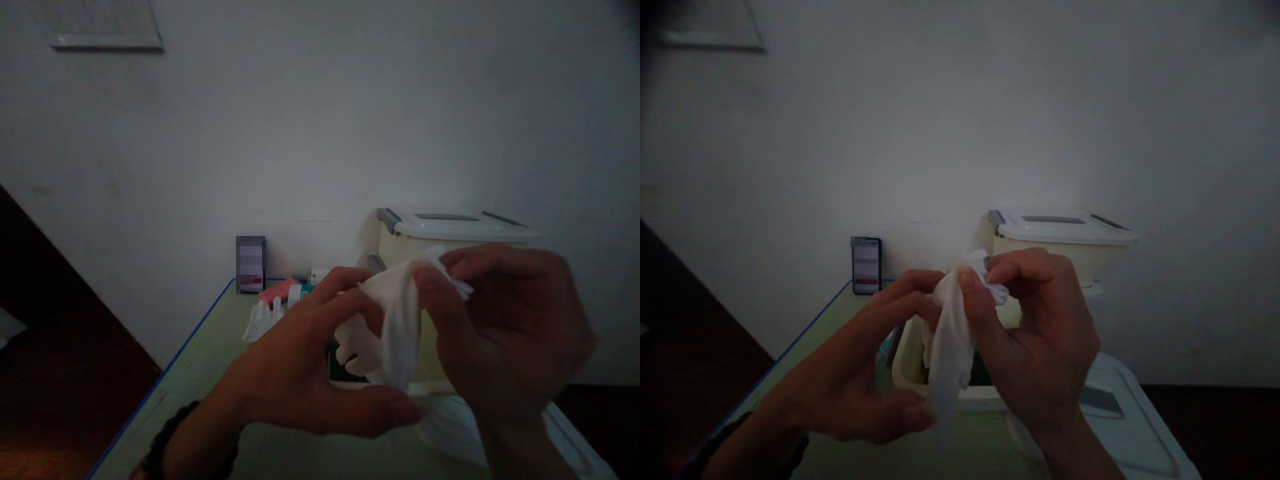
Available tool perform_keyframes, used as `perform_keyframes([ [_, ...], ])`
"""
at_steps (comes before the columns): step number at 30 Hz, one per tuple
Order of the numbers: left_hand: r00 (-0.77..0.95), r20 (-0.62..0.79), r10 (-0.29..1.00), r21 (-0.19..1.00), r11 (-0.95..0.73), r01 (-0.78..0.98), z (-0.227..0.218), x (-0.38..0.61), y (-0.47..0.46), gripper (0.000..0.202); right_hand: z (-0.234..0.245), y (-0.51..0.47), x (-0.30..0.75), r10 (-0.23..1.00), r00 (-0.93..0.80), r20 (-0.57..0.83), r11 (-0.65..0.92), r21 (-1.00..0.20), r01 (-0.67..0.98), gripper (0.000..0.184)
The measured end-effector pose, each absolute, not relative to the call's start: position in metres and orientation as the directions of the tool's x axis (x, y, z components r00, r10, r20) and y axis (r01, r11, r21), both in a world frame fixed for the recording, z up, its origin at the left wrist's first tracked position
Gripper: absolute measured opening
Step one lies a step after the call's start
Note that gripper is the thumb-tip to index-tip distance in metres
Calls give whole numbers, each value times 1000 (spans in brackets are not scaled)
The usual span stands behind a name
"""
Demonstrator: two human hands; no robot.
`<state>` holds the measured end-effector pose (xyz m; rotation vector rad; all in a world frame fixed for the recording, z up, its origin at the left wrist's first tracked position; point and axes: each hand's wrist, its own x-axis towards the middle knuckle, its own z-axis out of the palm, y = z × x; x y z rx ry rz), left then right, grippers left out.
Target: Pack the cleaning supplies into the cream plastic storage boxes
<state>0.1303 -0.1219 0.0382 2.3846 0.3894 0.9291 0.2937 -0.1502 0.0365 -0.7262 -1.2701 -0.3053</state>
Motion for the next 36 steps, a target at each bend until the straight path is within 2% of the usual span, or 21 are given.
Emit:
perform_keyframes([
  [3,718,495,490,559,-812,169,33,140,-123,46,33,-150,293,244,273,931,732,-361,578,21],
  [7,692,497,524,524,-817,242,24,146,-119,24,32,-152,294,315,278,908,706,-420,570,19],
  [11,575,582,575,496,-812,310,27,136,-110,9,37,-149,301,296,341,892,691,-446,569,16],
  [13,502,620,603,539,-792,286,31,129,-105,8,39,-146,307,320,363,875,676,-479,561,16],
  [16,481,547,685,752,-655,78,33,124,-96,13,38,-140,314,399,398,826,647,-561,516,17],
  [18,492,447,748,890,-429,-155,30,126,-91,17,37,-136,317,470,404,785,645,-618,449,17],
  [19,489,395,778,916,-294,-272,28,129,-89,18,37,-135,317,503,401,766,646,-641,414,17],
  [21,463,285,839,898,-64,-436,23,136,-85,17,36,-134,315,550,394,736,644,-674,361,17],
  [23,451,188,872,869,66,-490,19,141,-83,19,36,-134,311,570,396,720,637,-691,342,18],
  [25,508,178,843,873,103,-476,16,144,-81,25,37,-136,308,572,400,716,628,-696,349,18],
  [29,698,205,686,937,67,-342,14,143,-81,50,38,-138,305,544,415,730,595,-684,423,17],
  [32,760,140,634,973,53,-223,14,140,-83,47,37,-138,305,541,413,732,581,-681,446,17],
  [36,828,108,551,983,64,-170,10,137,-84,45,35,-137,305,591,366,719,596,-695,403,16],
])
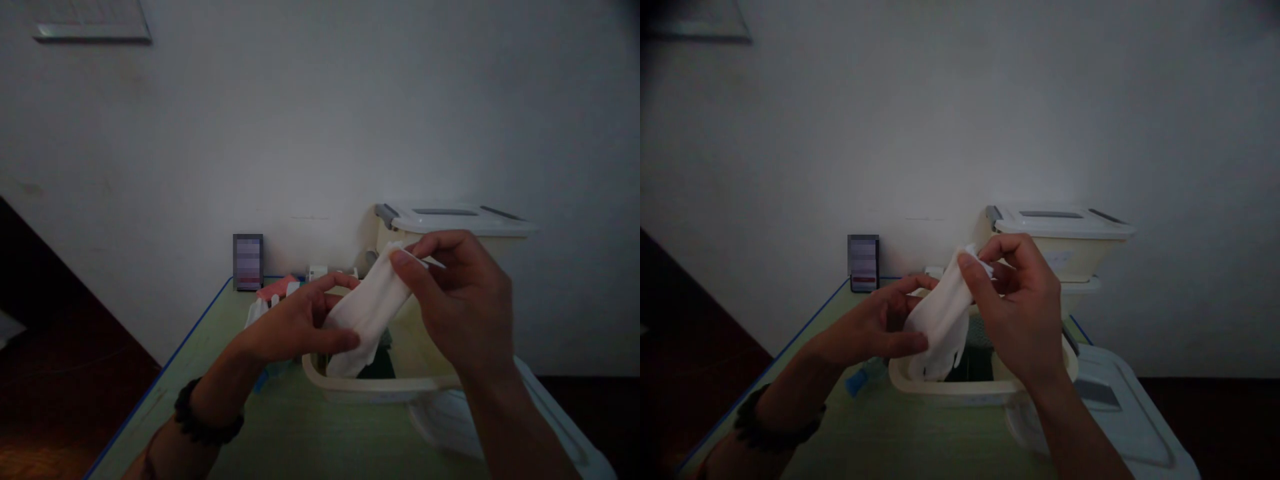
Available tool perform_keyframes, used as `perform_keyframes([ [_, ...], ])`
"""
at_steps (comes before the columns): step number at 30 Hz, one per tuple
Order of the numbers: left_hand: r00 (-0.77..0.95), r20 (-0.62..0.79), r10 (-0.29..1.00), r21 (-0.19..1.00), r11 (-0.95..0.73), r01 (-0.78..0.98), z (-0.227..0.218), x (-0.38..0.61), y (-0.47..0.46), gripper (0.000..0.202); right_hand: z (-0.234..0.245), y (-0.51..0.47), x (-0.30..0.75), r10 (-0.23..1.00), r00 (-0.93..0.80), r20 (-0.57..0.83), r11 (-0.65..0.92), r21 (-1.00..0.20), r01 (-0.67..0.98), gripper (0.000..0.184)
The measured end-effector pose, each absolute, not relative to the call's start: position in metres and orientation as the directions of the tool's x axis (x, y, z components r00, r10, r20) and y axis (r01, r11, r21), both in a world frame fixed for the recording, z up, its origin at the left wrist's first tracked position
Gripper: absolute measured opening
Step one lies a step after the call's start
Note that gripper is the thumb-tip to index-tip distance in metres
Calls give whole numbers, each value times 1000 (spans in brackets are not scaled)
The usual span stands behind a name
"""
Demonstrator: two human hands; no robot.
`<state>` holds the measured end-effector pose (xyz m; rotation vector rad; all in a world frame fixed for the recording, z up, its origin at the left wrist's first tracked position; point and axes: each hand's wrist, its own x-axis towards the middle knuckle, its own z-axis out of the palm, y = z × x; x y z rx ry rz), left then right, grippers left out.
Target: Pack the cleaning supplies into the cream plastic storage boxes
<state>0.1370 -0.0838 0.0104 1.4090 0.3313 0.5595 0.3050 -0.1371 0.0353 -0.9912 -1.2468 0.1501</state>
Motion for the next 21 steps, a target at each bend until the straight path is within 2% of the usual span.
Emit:
perform_keyframes([
  [4,811,91,578,990,36,-137,4,136,-79,40,34,-139,302,634,294,715,614,-697,372,15],
  [6,821,74,566,986,79,-144,3,136,-77,54,35,-141,301,636,279,719,618,-692,373,16],
  [9,874,64,482,974,161,-160,6,134,-78,70,38,-145,301,679,244,692,621,-719,311,16],
  [13,882,80,465,985,96,-140,11,132,-82,53,41,-151,302,724,176,667,629,-743,231,17],
  [16,866,31,499,995,66,-74,10,132,-83,44,43,-156,303,748,118,654,619,-750,233,18],
  [18,878,12,479,997,60,-46,11,133,-83,41,45,-159,303,758,92,645,610,-752,249,18],
  [21,896,77,437,996,3,-87,16,133,-87,34,47,-162,304,741,106,663,618,-735,279,18],
])
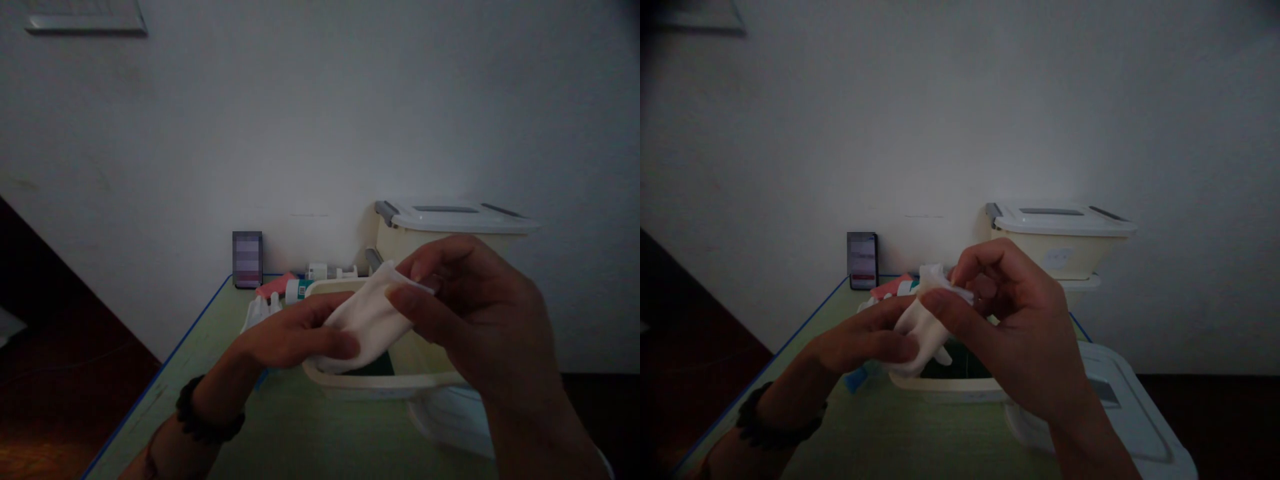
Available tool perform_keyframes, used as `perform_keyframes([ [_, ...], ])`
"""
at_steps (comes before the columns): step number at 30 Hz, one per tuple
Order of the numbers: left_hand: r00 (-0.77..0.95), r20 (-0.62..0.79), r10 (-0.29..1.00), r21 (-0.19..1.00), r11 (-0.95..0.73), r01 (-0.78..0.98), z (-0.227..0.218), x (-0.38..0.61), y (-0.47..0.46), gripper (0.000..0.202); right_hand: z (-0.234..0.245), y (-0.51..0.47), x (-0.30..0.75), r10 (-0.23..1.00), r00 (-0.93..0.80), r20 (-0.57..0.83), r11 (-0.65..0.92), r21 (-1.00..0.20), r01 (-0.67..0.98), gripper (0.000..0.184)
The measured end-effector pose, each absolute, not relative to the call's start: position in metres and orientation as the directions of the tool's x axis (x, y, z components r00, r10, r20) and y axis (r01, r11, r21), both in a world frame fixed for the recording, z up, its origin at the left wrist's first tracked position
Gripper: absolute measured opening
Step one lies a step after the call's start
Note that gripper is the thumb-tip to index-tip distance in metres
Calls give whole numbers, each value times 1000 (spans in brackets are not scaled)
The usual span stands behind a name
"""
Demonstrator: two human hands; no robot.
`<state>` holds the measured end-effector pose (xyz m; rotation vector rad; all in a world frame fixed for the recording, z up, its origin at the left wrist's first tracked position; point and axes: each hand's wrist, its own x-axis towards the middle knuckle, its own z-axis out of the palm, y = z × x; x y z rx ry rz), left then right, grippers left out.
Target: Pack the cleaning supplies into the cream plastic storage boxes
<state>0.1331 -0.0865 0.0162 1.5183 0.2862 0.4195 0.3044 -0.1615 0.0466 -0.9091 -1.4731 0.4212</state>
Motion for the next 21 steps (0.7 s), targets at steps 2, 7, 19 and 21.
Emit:
perform_keyframes([
  [2,881,120,457,993,-60,-104,21,133,-89,32,48,-162,305,730,118,673,627,-728,276,18],
  [7,892,91,443,985,-175,-14,23,128,-91,32,48,-163,309,735,93,671,635,-730,252,18],
  [19,968,-24,249,998,62,9,13,123,-98,39,49,-170,309,722,-12,692,667,-690,282,19],
  [21,980,-25,197,998,58,14,13,123,-100,32,50,-173,308,728,-15,685,661,-696,281,20],
])
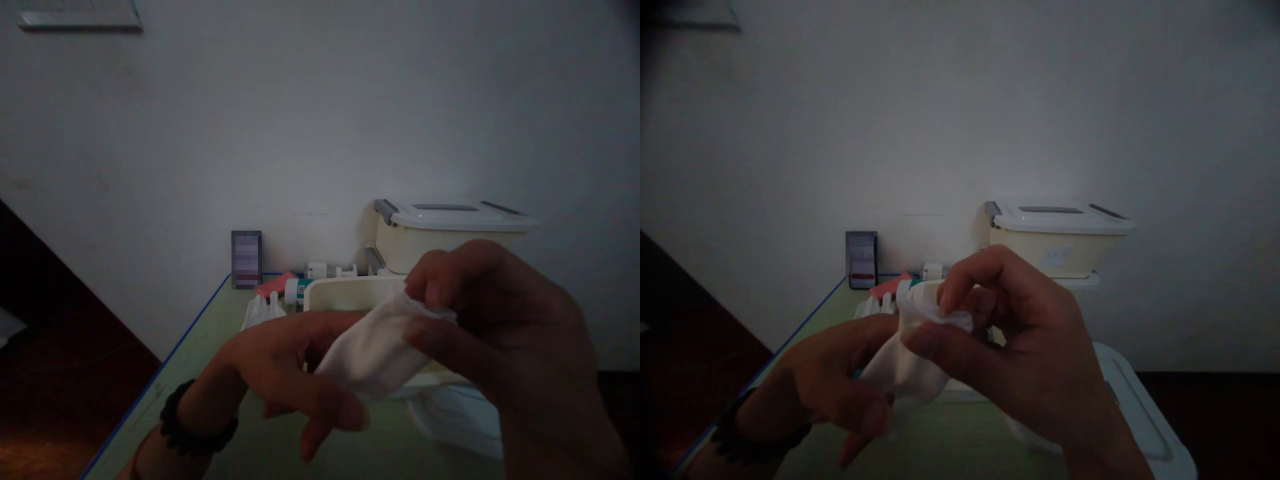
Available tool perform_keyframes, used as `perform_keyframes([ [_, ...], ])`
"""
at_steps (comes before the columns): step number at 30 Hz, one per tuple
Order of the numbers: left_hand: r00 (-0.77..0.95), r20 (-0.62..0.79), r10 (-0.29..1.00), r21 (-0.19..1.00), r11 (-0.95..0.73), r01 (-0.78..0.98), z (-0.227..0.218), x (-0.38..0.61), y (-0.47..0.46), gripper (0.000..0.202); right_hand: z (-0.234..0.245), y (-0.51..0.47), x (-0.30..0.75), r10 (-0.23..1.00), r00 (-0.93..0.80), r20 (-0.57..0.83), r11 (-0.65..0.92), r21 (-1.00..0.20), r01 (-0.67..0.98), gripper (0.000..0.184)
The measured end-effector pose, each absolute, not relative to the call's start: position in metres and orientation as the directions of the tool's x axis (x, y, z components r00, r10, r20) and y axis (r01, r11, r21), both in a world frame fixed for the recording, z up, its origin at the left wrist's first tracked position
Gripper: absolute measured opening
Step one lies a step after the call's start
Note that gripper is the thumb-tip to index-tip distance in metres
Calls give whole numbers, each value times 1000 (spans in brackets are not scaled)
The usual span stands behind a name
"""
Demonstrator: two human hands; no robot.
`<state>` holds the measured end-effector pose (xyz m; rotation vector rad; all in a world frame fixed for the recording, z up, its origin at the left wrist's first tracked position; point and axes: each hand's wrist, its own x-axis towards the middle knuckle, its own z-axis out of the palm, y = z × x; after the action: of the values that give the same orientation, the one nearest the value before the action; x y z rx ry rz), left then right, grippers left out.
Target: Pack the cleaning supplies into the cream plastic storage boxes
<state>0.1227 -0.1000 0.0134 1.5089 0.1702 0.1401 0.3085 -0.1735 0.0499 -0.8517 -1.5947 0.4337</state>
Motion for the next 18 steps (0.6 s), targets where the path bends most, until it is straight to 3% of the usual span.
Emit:
perform_keyframes([
  [5,983,-36,179,999,12,34,14,124,-100,30,50,-178,308,747,-44,663,648,-712,270,20],
  [8,973,-39,229,997,-53,52,18,125,-100,35,49,-174,310,752,-90,653,646,-703,298,18],
  [12,931,-20,366,983,-160,84,28,127,-103,27,47,-168,311,745,-98,660,643,-672,368,14],
  [15,868,39,494,934,-327,144,33,126,-104,25,46,-165,311,716,-65,695,658,-641,395,14],
  [18,848,132,514,813,-545,204,35,123,-102,26,45,-163,312,694,-14,720,663,-632,400,15],
])
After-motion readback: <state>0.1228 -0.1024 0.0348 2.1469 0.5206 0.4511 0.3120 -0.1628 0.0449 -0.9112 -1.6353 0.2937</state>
